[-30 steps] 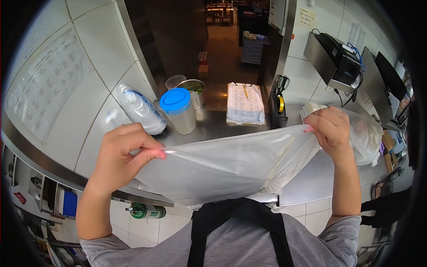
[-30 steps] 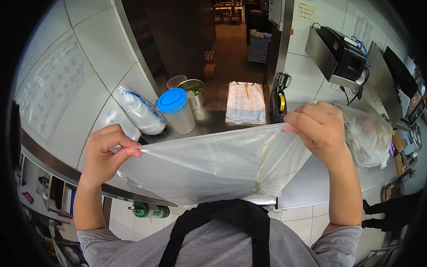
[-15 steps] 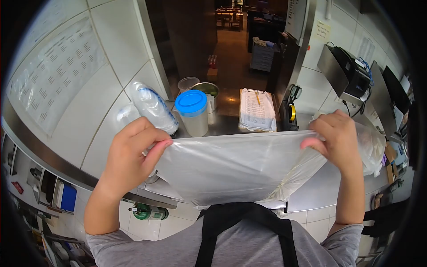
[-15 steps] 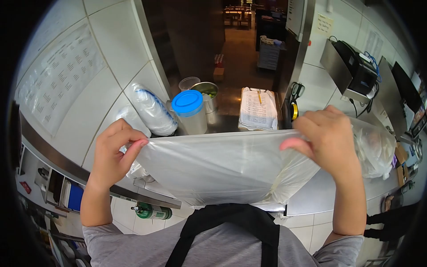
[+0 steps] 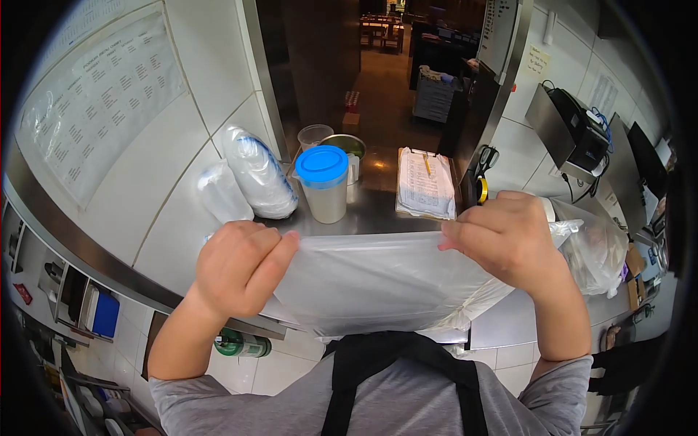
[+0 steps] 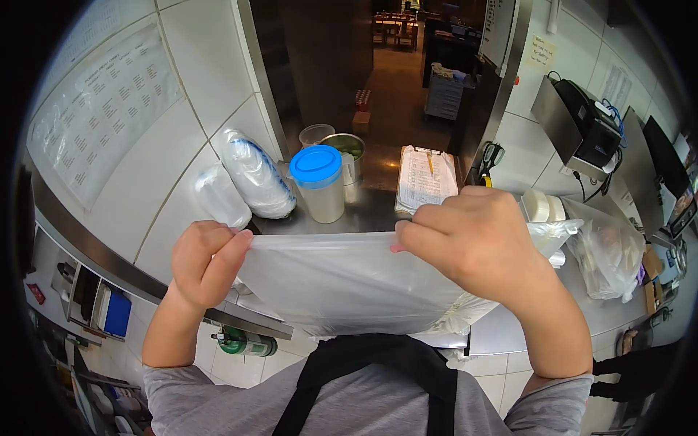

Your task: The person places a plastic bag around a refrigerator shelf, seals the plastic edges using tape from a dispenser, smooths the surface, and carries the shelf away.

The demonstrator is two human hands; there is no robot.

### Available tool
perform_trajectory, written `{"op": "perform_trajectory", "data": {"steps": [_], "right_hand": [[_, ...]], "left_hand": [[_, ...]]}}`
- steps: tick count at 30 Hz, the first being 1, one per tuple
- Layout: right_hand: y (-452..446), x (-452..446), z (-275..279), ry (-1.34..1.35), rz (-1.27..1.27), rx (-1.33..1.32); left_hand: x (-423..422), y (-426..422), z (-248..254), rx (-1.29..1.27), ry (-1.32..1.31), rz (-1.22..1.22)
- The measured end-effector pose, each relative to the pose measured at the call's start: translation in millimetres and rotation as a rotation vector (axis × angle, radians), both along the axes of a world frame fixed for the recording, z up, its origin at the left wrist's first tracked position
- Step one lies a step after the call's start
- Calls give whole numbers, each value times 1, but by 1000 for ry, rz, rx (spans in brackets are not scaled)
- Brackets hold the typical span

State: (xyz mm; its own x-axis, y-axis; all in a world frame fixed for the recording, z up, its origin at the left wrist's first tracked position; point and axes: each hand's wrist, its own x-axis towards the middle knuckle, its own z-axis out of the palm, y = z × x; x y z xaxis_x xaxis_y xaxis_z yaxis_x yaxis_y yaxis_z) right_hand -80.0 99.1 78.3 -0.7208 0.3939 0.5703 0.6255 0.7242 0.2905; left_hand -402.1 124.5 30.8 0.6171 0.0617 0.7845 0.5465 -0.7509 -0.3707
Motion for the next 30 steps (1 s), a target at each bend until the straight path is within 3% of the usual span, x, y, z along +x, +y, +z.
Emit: {"op": "perform_trajectory", "data": {"steps": [5,7,8,10,16,22,30], "right_hand": [[-8,-1,1,-8,-2,35],[-10,0,0,-8,-4,53],[-10,1,0,-15,-9,59],[-11,0,-1,-22,-9,65],[-10,-7,3,-21,-35,38],[-14,-61,7,50,-42,-117],[4,-114,-17,156,180,-88]], "left_hand": [[-11,6,2,2,64,-100],[-12,10,-2,-211,-176,-126],[-9,8,0,-208,-175,-125],[-3,0,0,-794,-436,-145],[3,-6,-13,-756,-533,-240],[10,-9,-18,-642,-568,-182],[10,-12,-19,-503,-545,-190]]}}
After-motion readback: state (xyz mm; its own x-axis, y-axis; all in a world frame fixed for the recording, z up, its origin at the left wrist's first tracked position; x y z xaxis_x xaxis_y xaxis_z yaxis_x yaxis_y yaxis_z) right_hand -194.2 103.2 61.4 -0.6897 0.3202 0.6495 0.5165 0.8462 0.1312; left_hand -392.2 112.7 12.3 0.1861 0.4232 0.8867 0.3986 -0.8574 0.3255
